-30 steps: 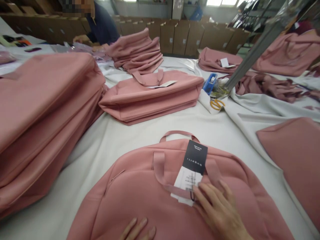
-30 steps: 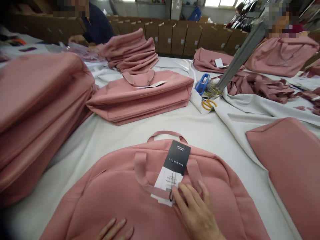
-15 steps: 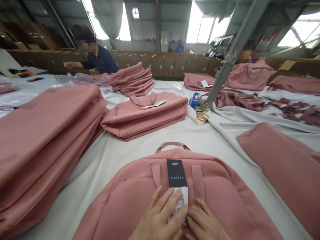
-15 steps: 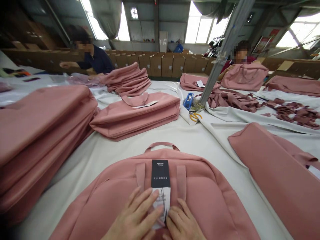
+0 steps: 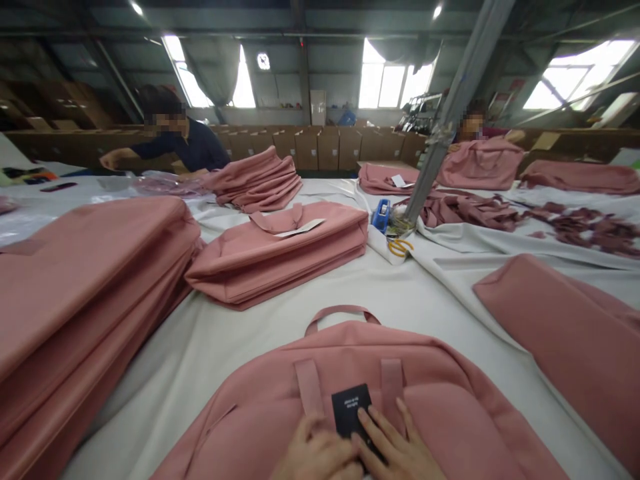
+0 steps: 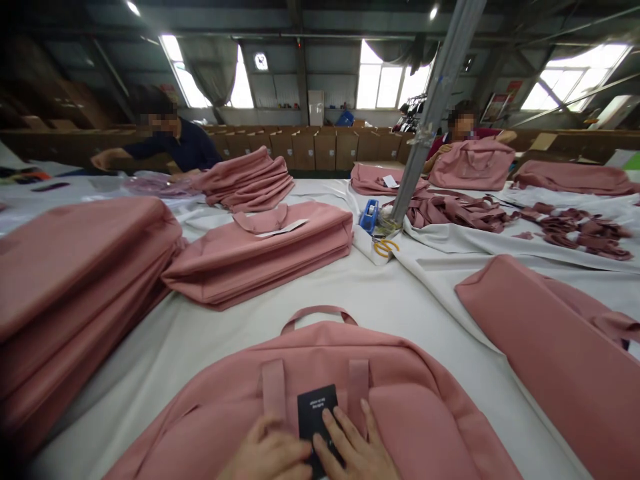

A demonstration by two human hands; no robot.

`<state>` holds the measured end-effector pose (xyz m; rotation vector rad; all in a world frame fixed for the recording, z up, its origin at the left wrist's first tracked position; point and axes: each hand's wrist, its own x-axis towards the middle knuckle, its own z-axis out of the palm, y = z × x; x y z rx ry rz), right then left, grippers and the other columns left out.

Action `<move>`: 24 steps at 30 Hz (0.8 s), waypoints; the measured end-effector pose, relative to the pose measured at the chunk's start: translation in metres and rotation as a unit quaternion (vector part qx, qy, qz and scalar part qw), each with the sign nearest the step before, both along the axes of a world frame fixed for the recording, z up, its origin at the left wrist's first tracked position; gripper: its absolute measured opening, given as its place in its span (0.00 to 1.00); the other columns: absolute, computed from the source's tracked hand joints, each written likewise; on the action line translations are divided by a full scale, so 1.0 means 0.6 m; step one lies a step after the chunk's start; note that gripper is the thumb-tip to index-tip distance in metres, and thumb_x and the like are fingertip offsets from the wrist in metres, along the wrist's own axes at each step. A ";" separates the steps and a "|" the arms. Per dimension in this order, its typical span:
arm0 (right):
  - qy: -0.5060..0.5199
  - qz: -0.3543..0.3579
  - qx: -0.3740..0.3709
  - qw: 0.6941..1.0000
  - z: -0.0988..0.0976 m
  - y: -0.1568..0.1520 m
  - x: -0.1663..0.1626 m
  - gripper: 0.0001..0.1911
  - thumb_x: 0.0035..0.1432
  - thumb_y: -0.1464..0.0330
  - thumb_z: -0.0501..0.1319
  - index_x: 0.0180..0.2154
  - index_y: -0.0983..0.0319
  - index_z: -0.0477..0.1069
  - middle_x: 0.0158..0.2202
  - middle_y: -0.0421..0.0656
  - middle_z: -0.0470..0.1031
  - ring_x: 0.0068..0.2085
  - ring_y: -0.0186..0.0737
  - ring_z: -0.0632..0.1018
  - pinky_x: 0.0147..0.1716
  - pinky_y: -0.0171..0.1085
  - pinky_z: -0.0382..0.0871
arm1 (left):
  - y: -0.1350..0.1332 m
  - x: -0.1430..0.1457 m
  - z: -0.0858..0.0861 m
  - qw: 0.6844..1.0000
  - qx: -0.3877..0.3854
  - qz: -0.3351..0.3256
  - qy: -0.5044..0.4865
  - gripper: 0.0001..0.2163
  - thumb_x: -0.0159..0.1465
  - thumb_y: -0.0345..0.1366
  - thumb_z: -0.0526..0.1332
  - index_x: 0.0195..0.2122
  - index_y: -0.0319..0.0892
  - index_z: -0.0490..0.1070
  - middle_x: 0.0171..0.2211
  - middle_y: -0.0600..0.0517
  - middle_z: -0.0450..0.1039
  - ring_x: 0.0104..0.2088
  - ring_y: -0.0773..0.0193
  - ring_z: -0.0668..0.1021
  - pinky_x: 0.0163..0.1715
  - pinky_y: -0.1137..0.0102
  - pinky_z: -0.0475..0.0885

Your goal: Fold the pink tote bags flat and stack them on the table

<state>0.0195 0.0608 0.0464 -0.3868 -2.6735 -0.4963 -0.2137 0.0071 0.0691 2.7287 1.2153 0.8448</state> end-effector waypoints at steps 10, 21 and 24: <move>0.026 -0.210 -0.209 0.955 0.095 0.176 0.056 0.20 0.62 0.62 0.58 0.53 0.63 0.68 0.55 0.56 0.68 0.53 0.55 0.72 0.49 0.54 0.70 | 0.194 -0.132 0.053 0.914 -0.378 0.143 -0.010 0.25 0.64 0.53 0.55 0.58 0.46 0.63 0.53 0.46 0.71 0.51 0.52 0.74 0.51 0.61 0.68; -0.033 -0.017 -0.337 0.941 0.181 0.186 0.080 0.49 0.47 0.44 0.65 0.63 0.61 0.54 0.55 0.50 0.70 0.53 0.48 0.73 0.51 0.40 0.69 | 0.117 -0.124 0.207 0.922 -0.386 0.026 0.010 0.29 0.61 0.41 0.63 0.63 0.53 0.56 0.56 0.53 0.69 0.53 0.58 0.73 0.52 0.70 0.66; -0.065 0.012 -0.362 0.930 0.215 0.165 0.084 0.35 0.52 0.46 0.63 0.56 0.56 0.66 0.47 0.44 0.76 0.44 0.42 0.77 0.41 0.33 0.72 | 0.103 -0.122 0.225 0.913 -0.407 -0.013 0.022 0.14 0.61 0.45 0.61 0.46 0.50 0.75 0.40 0.55 0.78 0.37 0.61 0.78 0.37 0.75 0.70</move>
